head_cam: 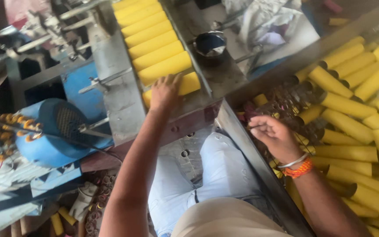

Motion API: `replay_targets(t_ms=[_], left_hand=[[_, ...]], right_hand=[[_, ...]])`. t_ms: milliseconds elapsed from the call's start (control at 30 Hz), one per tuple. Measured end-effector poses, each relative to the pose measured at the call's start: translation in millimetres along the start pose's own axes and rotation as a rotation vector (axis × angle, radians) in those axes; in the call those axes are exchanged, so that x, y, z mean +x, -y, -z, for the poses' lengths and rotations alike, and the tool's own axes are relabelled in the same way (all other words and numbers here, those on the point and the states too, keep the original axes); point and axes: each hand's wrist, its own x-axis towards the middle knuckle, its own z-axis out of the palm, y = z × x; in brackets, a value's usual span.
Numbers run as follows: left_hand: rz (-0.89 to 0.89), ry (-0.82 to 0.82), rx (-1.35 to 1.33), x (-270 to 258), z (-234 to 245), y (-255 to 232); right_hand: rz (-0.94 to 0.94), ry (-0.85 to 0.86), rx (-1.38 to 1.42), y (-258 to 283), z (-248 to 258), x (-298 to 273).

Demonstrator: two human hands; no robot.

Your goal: The person repeatedly picks up yellow cylindrical objects from a metal tray and places them into a wire basket. The action is continuous and repetitive, with the person handling the cylinders one at a time.

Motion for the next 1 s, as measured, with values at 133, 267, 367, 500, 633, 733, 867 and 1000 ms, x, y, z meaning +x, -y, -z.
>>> replay_targets(t_ms=[133, 267, 367, 500, 633, 733, 867, 1000], left_hand=[[-0.051, -0.193, -0.019, -6, 14, -14], [-0.199, -0.332, -0.262, -28, 40, -72], [-0.407, -0.319, -0.522, -33, 47, -140], [-0.466, -0.062, -0.758, -29, 30, -215], [-0.163, 0.046, -0.748, -12, 11, -235], [-0.065, -0.069, -0.821, -9, 3, -234], [0.040, -0.158, -0.888, -13, -7, -232], [0.118, -0.121, -1.173, -26, -13, -228]], right_hand=[[-0.126, -0.180, -0.272, -40, 66, -27], [-0.451, -0.424, -0.392, -101, 127, -51], [-0.520, -0.460, -0.545, -150, 153, -57], [-0.338, -0.320, -0.859, -201, 155, -37], [-0.079, -0.028, -1.340, -215, 147, 10], [-0.505, 0.304, -1.413, -200, 147, 32], [-0.474, 0.450, -1.307, -169, 129, 55], [-0.132, 0.387, -1.055, -137, 90, 81]])
